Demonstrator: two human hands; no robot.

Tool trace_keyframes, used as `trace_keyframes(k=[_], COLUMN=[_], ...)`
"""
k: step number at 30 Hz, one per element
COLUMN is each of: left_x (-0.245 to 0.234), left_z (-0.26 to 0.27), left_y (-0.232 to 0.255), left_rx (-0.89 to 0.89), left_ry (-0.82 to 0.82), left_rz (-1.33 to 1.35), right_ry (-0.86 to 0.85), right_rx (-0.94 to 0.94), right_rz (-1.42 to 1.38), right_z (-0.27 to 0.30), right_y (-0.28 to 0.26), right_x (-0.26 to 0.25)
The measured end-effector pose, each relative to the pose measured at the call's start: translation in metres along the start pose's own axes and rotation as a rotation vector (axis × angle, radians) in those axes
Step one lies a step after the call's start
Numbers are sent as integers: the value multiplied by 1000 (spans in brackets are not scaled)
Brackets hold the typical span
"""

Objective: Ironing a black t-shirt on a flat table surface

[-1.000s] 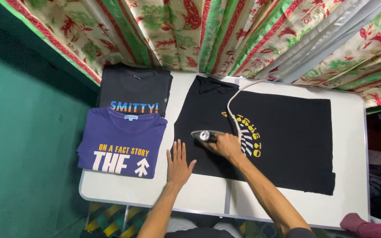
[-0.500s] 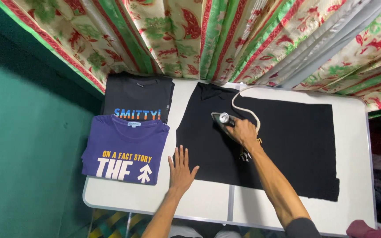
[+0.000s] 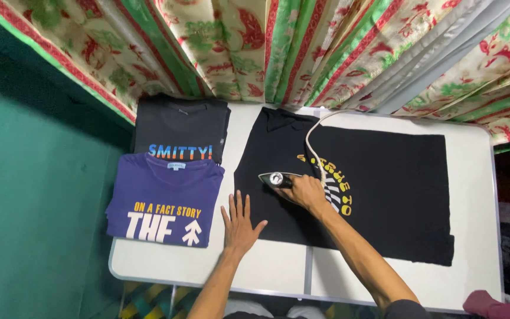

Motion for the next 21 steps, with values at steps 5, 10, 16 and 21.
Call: trace_keyframes(k=[5, 10, 16, 21], left_x=[-4, -2, -9, -5], left_z=[-2, 0, 1, 4], left_y=[2, 0, -3, -11], left_rx=[-13, -8, 11, 40], left_ry=[-22, -47, -51, -128], left_rz=[-15, -5, 24, 120], right_ry=[131, 149, 205, 102], right_rx=[138, 220, 315, 39], right_rz=[51, -20, -98, 117], right_z=[-36, -60, -68, -11], right_y=[26, 48, 57, 31], right_x=[-12, -11, -6, 15])
Point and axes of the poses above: each hand's wrist, its own z-axis away from the middle knuckle, its own x-axis out of the palm, y = z × x, the point moved 2 cm from there along -z, towards the middle knuckle, and after that the axes turned 6 degrees about -y, right-handed, at the moved point
